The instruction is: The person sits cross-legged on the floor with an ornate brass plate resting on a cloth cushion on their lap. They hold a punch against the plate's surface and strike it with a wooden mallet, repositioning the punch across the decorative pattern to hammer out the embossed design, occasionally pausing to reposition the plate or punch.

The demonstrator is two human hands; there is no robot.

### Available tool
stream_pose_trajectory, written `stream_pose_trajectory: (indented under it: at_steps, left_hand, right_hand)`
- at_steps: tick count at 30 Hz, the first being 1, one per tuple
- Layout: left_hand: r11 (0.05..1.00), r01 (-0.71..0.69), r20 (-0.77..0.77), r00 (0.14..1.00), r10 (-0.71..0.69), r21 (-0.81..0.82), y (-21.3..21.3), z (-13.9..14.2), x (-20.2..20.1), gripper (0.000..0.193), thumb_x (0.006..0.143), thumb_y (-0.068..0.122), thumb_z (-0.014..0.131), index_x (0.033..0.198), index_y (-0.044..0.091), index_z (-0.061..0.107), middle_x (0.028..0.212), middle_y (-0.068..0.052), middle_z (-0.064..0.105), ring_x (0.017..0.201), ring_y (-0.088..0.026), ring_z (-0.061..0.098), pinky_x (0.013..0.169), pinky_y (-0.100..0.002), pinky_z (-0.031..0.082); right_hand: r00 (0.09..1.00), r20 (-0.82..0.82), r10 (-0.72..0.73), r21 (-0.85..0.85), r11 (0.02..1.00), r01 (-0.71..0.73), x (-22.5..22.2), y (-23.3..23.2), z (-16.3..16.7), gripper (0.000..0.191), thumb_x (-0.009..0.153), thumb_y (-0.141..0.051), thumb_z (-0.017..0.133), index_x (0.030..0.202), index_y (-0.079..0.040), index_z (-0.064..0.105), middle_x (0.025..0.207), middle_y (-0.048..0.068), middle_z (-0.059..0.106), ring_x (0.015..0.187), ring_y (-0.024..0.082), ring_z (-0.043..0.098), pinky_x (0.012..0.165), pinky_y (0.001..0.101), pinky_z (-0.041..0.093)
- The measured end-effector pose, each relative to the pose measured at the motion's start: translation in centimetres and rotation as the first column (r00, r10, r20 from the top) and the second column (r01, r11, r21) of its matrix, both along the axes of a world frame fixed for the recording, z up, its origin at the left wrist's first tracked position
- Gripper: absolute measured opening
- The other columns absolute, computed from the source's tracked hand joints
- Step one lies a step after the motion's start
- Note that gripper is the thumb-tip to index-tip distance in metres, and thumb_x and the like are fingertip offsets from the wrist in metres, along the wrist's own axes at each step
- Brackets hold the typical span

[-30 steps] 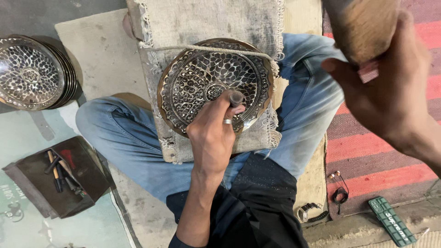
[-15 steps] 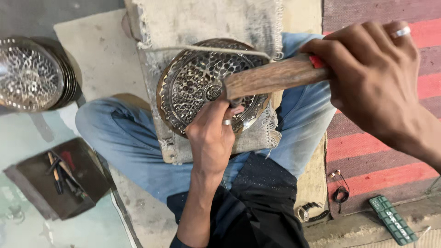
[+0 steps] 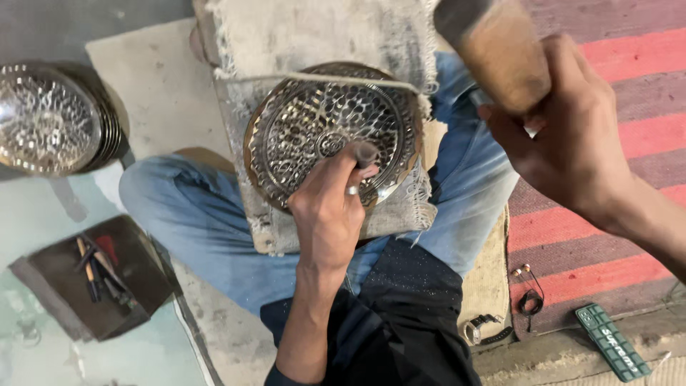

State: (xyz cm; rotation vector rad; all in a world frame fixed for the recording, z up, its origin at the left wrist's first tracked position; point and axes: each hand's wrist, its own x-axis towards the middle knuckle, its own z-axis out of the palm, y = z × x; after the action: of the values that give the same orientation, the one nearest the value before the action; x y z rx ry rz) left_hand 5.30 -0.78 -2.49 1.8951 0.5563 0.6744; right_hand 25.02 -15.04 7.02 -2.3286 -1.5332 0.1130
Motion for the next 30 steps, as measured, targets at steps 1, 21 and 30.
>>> stream_pose_trajectory:
  at_steps: [1,21,30]
  left_hand:
    - [1.000,-0.006,-0.017,1.000,0.006,0.018,0.0,0.0,0.0,0.033,0.089,-0.018,0.064,0.116,0.001,0.067,0.100,-0.013,0.075,0.094,-0.022,0.080,0.075,-0.031,0.064]
    - [0.998,0.037,0.007,0.999,-0.037,0.044,0.3,-0.1,0.0,0.045,0.088,-0.020,0.063,0.127,0.003,0.067,0.103,-0.013,0.076,0.095,-0.022,0.080,0.074,-0.031,0.064]
    - [0.999,0.017,0.019,1.000,-0.017,0.033,0.3,0.0,-0.1,0.043,0.085,-0.021,0.061,0.122,0.002,0.067,0.105,-0.014,0.075,0.096,-0.022,0.080,0.077,-0.030,0.066]
  right_hand:
    - [0.995,-0.092,-0.031,0.001,1.000,0.031,-0.1,0.0,-0.1,0.040,0.086,0.011,0.073,0.122,-0.005,0.065,0.115,0.011,0.063,0.106,0.030,0.067,0.082,0.0401,0.059]
    - [0.998,0.010,-0.069,-0.019,0.997,0.069,0.1,-0.9,-0.8,0.043,0.086,-0.002,0.080,0.125,-0.009,0.063,0.121,0.009,0.058,0.107,0.025,0.062,0.076,0.0399,0.055]
    - [0.969,0.243,0.051,-0.045,0.998,-0.041,-0.5,-0.8,-0.4,0.051,0.076,0.002,0.083,0.124,-0.006,0.069,0.113,0.011,0.059,0.100,0.026,0.060,0.073,0.0379,0.055]
